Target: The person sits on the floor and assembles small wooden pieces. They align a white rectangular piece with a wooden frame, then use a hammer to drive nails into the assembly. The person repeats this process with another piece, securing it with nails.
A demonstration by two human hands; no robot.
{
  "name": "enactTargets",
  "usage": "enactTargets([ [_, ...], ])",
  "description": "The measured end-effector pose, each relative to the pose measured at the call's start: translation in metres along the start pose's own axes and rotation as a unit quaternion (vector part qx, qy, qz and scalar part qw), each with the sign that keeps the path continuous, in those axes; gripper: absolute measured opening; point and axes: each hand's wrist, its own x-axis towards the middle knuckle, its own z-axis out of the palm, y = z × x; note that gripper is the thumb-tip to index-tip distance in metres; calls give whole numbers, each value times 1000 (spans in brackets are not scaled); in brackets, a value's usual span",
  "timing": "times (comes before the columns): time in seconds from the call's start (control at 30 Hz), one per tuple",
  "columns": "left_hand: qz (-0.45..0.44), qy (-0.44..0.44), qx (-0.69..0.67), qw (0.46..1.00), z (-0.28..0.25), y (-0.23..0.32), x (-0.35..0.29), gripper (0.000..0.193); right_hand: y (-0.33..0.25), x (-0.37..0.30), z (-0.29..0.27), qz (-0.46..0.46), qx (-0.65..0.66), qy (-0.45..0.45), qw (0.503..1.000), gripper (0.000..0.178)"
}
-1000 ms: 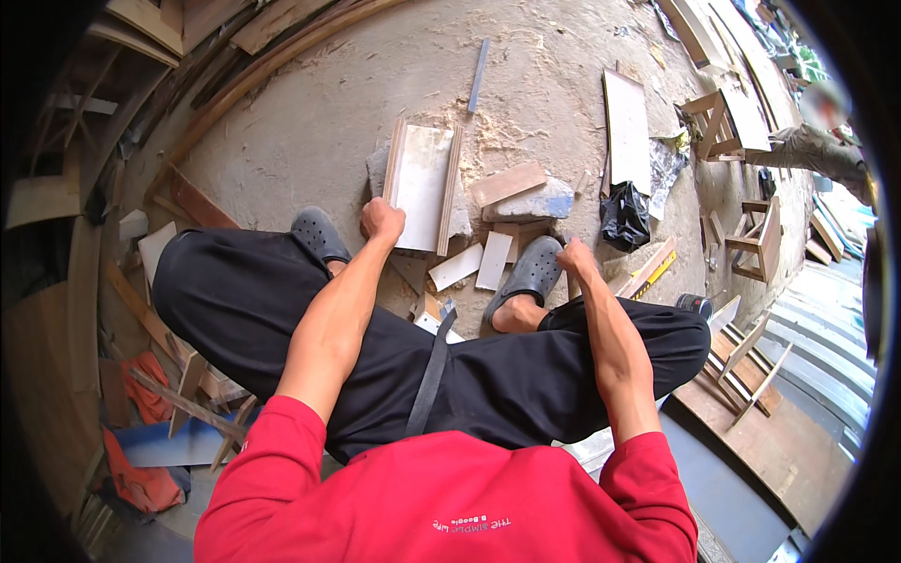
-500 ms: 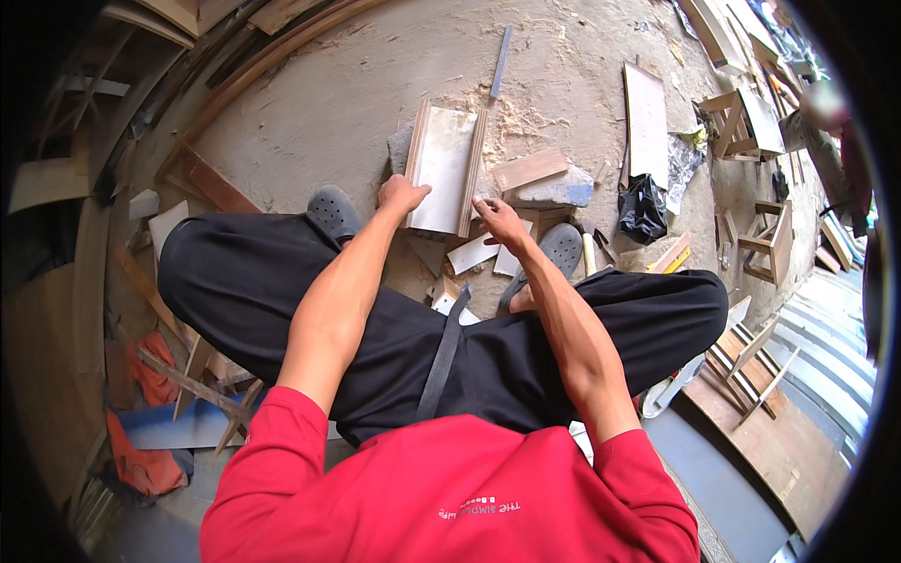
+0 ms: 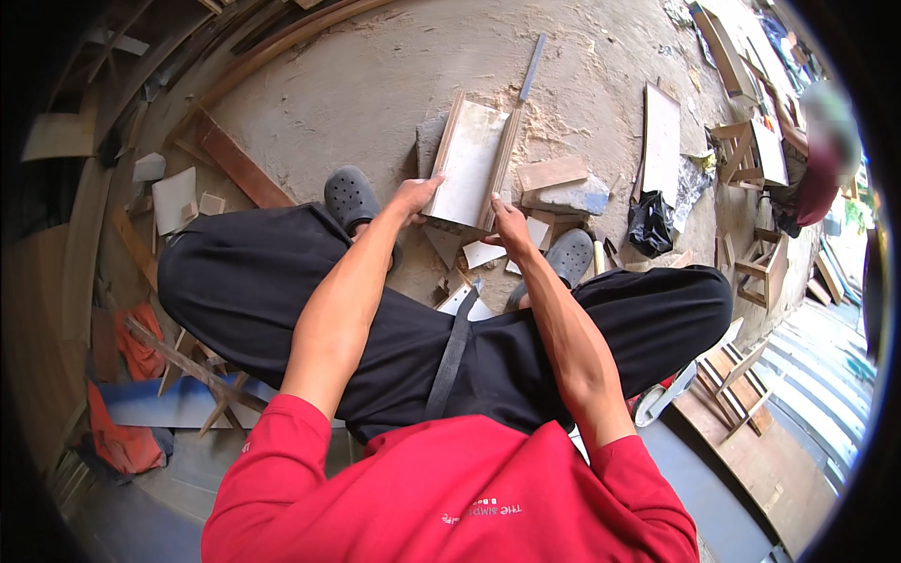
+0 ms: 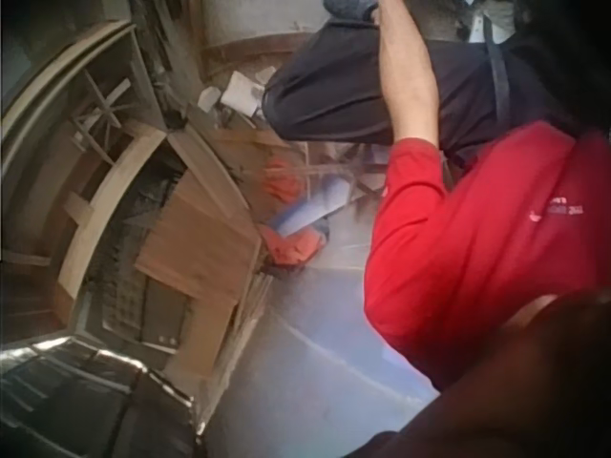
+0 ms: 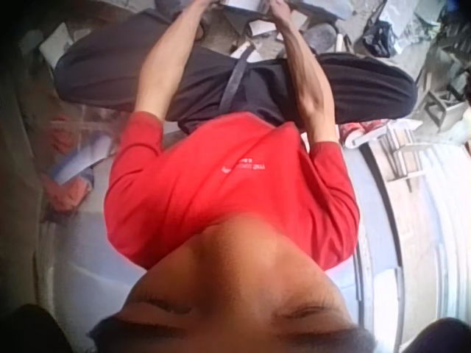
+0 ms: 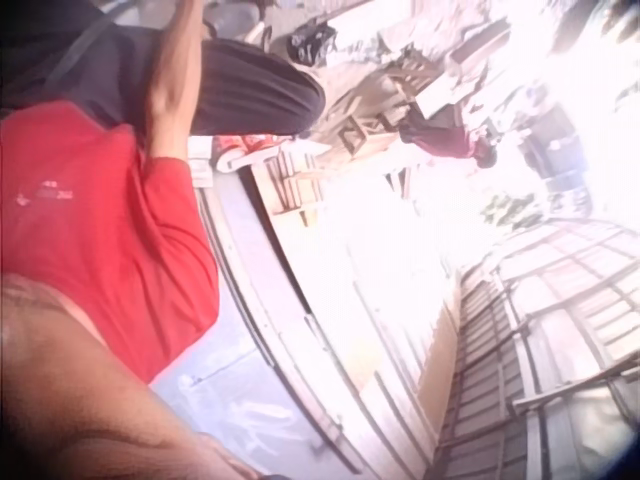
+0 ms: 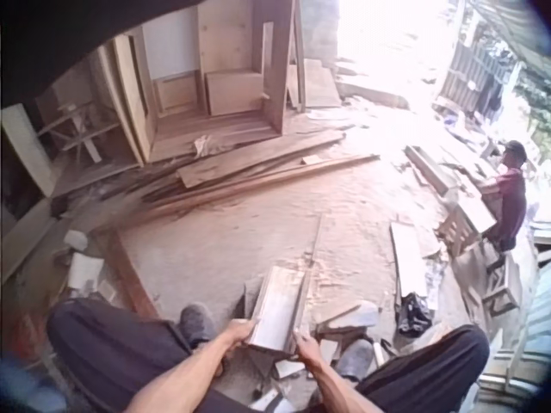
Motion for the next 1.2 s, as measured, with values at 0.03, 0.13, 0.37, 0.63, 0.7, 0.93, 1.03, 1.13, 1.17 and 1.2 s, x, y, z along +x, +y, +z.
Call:
enactTargets([
  [0.03, 6, 3, -9, 1000, 1, -3, 3, 69, 5, 2, -1, 0, -1, 3, 1000, 68],
  [0.13, 18, 12, -23, 999, 5, -8, 10, 62, 19, 12, -9, -5, -3, 5, 1000, 62],
  [0.37, 20, 28, 0, 999, 5, -13, 22, 55, 19, 19, -9, -29, 25, 5, 999, 63],
  [0.63, 3, 22, -15, 1000, 6, -13, 21, 55, 19, 17, -11, -33, 30, -11, 999, 59],
  [0.7, 3, 20, -14, 1000, 6, -14, 22, 54, 18, 17, -10, -19, 18, -7, 1000, 50],
  [0.93, 2, 28, -20, 999, 8, -12, 20, 50, 17, 15, -10, -36, 30, -7, 999, 57],
  [1.03, 2, 30, -25, 999, 8, -11, 19, 47, 15, 13, -9, -33, 21, -10, 999, 51],
  [1.13, 4, 32, -27, 999, 10, -9, 15, 46, 14, 12, -8, -34, 22, 1, 999, 52],
  [1.17, 5, 33, -26, 999, 10, -8, 14, 46, 14, 11, -8, -34, 24, 2, 999, 53],
  [1.2, 7, 34, -26, 999, 10, -8, 13, 46, 13, 11, -8, -35, 27, 3, 999, 53],
])
